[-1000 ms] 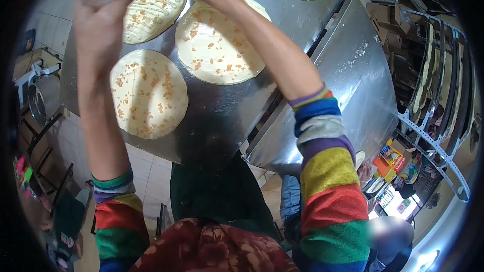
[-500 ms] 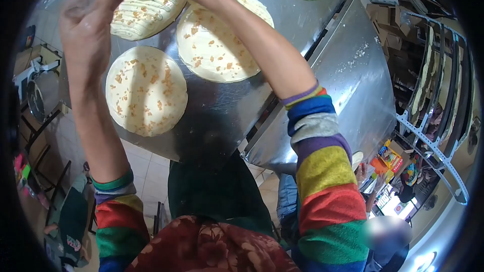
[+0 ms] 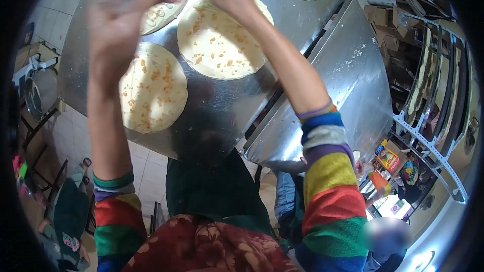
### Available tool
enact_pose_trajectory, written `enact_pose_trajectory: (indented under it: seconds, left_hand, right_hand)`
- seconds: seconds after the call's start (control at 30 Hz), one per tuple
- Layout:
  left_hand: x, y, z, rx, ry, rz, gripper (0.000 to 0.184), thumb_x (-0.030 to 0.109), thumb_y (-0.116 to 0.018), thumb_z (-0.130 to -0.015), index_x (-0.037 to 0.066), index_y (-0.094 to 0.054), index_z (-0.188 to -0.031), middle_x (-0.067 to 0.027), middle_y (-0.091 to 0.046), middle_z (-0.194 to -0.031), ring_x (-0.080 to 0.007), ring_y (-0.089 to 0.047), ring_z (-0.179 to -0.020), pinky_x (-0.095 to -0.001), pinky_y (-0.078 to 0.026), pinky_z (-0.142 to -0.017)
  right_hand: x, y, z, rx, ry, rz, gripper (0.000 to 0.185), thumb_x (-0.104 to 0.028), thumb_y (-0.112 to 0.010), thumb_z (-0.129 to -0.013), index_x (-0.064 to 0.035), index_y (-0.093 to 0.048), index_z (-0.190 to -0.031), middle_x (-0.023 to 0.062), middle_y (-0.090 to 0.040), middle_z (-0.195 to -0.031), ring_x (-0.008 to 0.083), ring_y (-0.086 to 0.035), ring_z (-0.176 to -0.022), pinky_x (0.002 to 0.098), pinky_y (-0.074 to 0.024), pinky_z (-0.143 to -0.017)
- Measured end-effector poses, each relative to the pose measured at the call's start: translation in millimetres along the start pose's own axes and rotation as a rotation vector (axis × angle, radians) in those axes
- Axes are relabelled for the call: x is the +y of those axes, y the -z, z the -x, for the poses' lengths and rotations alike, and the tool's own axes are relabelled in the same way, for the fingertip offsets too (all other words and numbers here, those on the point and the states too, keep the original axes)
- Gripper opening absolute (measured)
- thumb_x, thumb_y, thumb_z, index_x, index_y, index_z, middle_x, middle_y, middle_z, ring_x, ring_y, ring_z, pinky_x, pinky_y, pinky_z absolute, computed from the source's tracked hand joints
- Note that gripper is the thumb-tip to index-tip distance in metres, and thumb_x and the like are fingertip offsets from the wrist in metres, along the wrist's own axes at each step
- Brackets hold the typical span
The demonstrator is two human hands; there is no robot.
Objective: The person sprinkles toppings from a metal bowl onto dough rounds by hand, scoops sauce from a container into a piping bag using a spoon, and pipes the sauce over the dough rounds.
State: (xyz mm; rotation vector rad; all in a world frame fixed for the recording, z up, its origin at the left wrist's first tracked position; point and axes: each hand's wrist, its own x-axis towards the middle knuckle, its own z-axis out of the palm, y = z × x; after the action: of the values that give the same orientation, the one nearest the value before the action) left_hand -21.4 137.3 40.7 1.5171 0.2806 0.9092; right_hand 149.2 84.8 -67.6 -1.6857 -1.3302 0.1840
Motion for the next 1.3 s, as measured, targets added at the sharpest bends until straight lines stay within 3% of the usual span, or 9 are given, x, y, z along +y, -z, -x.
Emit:
enact_pose_trajectory:
  seconds: [0.07,0.27,0.47,0.57,0.7,0.97,1.2,1.23,1.3]
  left_hand:
    - [21.0,12.0,-2.9,0.128,0.069,-0.148,0.014,0.016,-0.064,-0.089,0.005,-0.070,-0.096,-0.0075,-0.070,-0.082,-0.0125,-0.066,-0.072,-0.0234,-0.055,-0.059]
    - [-34.2,-9.1,26.9,-0.035,-0.108,0.068,0.028,0.008,-0.065,-0.072,-0.005,-0.064,-0.098,-0.0188,-0.063,-0.092,-0.0317,-0.064,-0.086,-0.0398,-0.049,-0.079]
    - [-12.7,-31.4,24.5,-0.181,0.036,0.096,0.012,-0.004,-0.061,-0.077,-0.003,-0.066,-0.088,-0.0166,-0.062,-0.099,-0.0262,-0.061,-0.092,-0.0358,-0.047,-0.084]
    - [-34.4,16.3,22.6,-0.156,-0.506,-0.329,0.018,-0.004,-0.061,-0.073,-0.005,-0.065,-0.091,-0.0174,-0.062,-0.098,-0.0270,-0.060,-0.093,-0.0325,-0.045,-0.084]
    - [36.8,22.9,2.6,0.139,0.234,-0.070,0.014,0.010,-0.062,-0.088,0.000,-0.068,-0.097,-0.0119,-0.068,-0.080,-0.0152,-0.065,-0.073,-0.0251,-0.055,-0.058]
    - [-10.2,-30.8,38.2,-0.211,0.172,0.172,0.026,0.001,-0.060,-0.089,-0.003,-0.058,-0.114,-0.0087,-0.066,-0.099,-0.0132,-0.065,-0.086,-0.0245,-0.055,-0.076]
    - [20.1,27.1,22.1,-0.117,0.002,-0.326,0.017,0.014,-0.066,-0.085,0.002,-0.069,-0.096,-0.0136,-0.065,-0.093,-0.0202,-0.063,-0.082,-0.0316,-0.052,-0.069]
    - [22.9,32.7,19.9,-0.009,0.053,-0.197,0.019,0.016,-0.065,-0.087,0.001,-0.068,-0.099,-0.0140,-0.067,-0.089,-0.0180,-0.064,-0.077,-0.0288,-0.054,-0.063]
    - [21.2,38.7,19.8,0.143,0.102,-0.099,0.023,0.018,-0.063,-0.090,0.000,-0.067,-0.103,-0.0145,-0.069,-0.086,-0.0157,-0.066,-0.071,-0.0258,-0.057,-0.057]
  right_hand:
    - [-23.1,-30.6,-30.2,0.061,0.360,-0.240,0.021,0.001,-0.056,-0.082,-0.0048,-0.068,-0.098,0.0116,-0.069,-0.100,0.0208,-0.065,-0.091,0.0317,-0.0505,-0.079]
    - [-1.3,46.1,31.4,-0.152,0.048,0.197,0.030,-0.003,-0.065,-0.073,-0.0050,-0.065,-0.103,0.0084,-0.068,-0.078,0.0210,-0.066,-0.070,0.0334,-0.0548,-0.064]
    - [-18.4,82.9,54.5,-0.188,0.127,0.324,0.038,-0.006,-0.073,-0.070,-0.0022,-0.063,-0.107,0.0093,-0.069,-0.089,0.0194,-0.067,-0.079,0.0305,-0.0552,-0.067]
    - [-13.0,13.1,19.2,-0.079,-0.084,-0.263,0.029,0.003,-0.063,-0.074,-0.0040,-0.066,-0.102,0.0111,-0.069,-0.094,0.0210,-0.066,-0.087,0.0311,-0.0523,-0.075]
    - [-30.6,-50.4,-29.8,0.032,0.336,-0.288,0.027,0.009,-0.057,-0.074,-0.0042,-0.069,-0.094,0.0128,-0.068,-0.093,0.0257,-0.065,-0.087,0.0315,-0.0516,-0.076]
    - [-26.9,84.9,62.3,-0.109,0.172,0.323,0.030,0.004,-0.058,-0.074,-0.0037,-0.067,-0.102,0.0139,-0.069,-0.080,0.0242,-0.069,-0.067,0.0328,-0.0558,-0.062]
    - [1.6,-0.4,19.5,-0.159,0.179,0.181,0.033,-0.007,-0.082,-0.063,-0.0016,-0.061,-0.088,0.0039,-0.063,-0.072,0.0150,-0.059,-0.060,0.0290,-0.0492,-0.052]
    - [-26.4,-29.1,-6.0,-0.145,0.228,-0.038,0.025,0.006,-0.059,-0.075,-0.0045,-0.069,-0.095,0.0120,-0.069,-0.090,0.0218,-0.066,-0.084,0.0306,-0.0530,-0.072]
    - [-56.8,-42.4,-17.5,-0.115,0.032,-0.362,0.017,0.004,-0.059,-0.079,-0.0013,-0.068,-0.091,0.0145,-0.070,-0.091,0.0181,-0.067,-0.079,0.0298,-0.0532,-0.066]
